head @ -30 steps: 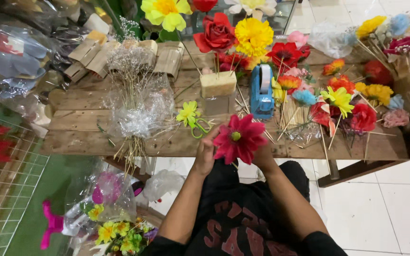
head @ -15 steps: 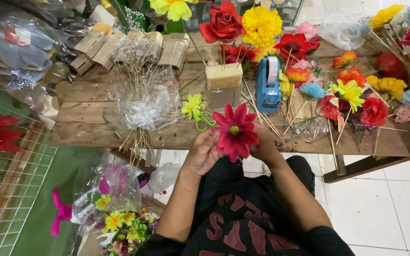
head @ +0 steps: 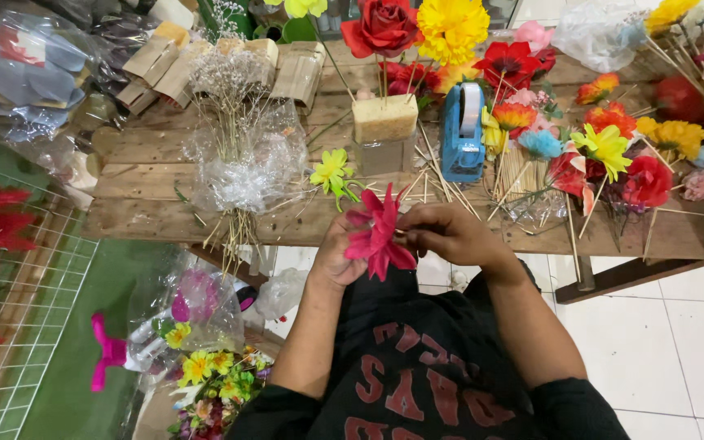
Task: The person prepares artificial flowers by trimming the wire stems with pliers and then inserting the stems into a foam block on a wooden workbench.
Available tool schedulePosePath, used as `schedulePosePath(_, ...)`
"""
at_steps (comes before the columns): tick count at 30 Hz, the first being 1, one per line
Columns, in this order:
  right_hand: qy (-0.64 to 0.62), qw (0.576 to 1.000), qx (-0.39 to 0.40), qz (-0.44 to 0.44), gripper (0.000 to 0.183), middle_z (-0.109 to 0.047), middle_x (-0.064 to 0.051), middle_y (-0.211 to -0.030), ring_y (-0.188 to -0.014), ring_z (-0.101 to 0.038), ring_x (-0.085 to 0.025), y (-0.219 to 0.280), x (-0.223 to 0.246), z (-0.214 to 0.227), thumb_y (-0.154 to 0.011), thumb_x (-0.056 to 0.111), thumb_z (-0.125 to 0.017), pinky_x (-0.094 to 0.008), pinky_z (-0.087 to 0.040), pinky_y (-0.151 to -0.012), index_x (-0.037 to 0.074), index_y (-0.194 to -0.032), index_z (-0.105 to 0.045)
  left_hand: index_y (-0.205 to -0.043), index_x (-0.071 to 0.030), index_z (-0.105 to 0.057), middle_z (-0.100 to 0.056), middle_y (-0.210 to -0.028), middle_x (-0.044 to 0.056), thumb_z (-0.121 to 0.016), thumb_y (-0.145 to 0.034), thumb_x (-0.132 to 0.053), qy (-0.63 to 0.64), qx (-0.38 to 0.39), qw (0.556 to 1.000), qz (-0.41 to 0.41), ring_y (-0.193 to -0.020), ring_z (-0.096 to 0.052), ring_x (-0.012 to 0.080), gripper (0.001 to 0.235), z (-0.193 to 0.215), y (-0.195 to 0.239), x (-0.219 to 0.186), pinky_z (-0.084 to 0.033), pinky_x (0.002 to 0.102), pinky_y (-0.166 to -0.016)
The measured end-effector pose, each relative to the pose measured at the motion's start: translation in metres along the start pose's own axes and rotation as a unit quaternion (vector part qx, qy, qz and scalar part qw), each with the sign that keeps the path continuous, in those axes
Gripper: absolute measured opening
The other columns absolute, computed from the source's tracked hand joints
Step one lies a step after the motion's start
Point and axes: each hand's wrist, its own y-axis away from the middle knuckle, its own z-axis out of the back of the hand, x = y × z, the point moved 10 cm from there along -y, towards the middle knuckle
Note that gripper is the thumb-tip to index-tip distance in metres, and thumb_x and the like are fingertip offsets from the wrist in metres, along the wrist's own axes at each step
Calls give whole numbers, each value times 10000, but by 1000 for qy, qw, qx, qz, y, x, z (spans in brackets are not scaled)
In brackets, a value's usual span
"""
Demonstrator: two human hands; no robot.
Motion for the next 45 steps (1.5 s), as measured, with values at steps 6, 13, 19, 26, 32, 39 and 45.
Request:
schedulePosePath(6,112,992,-63,19,137,-760,-92,-806,-749,-733,-237,10,-9,5,-853,86,-857,-403,-579,-707,47,-977,-815,-1149,15,-726,-766,-983,190,-783,-885,37,-95,-22,995,-29,-508,-728,287,271,-32,17,-20,-604,348,-350)
schedulePosePath(13,8,972,-144,186,363,-723,-184,-842,-718,-648,-261,56,-38,43,-613,147,-1032,-363,-546,-731,-12,-825,-783,-1281,129,-608,-712,-1210,360,-648,-1003,-41,-46,162,983,-66,-630,-759,442,328,-65,20,-64,-686,420,-453)
schedulePosePath(19,143,951,-183,202,344,-707,-190,-875,-778,-648,-292,57,-32,58,-669,187,-980,-397,-536,-757,10,-857,-753,-1384,12,-648,-737,-1260,209,-609,-883,34,-346,122,920,-142,-946,-727,190,503,-50,5,-17,-620,298,-818)
schedulePosePath(26,301,907,-225,192,320,-684,-199,-923,-868,-649,-338,58,-27,39,-752,246,-900,-448,-522,-797,42,-906,-707,-1158,-94,-766,-749,-1040,161,-773,-948,-156,-599,79,727,-326,-916,-747,403,219,-106,23,4,-645,409,-707)
schedulePosePath(32,424,849,-249,195,307,-666,-206,-961,-940,-650,-375,50,-27,32,-818,292,-836,-489,-511,-829,67,-944,-670,-1135,-86,-758,-738,-979,130,-740,-971,-191,-583,44,683,-438,-915,-723,376,195,-101,11,-8,-604,425,-768)
schedulePosePath(39,600,730,-293,144,232,-672,-80,-893,-830,-649,-375,14,-21,30,-868,352,-858,-452,-550,-714,180,-961,-734,-968,-104,-752,-690,-849,79,-789,-935,-176,-646,-67,486,-584,-786,-689,324,87,-77,17,-57,-586,390,-716)
schedulePosePath(45,623,681,-40,-382,963,-552,-72,-1400,-1326,-531,-389,72,-164,68,-671,726,-863,-592,-559,-952,335,-1471,-496,-1000,-100,-802,-711,-753,165,-788,-867,-186,-590,-190,580,-528,-745,-719,431,159,-14,7,-96,-564,499,-638)
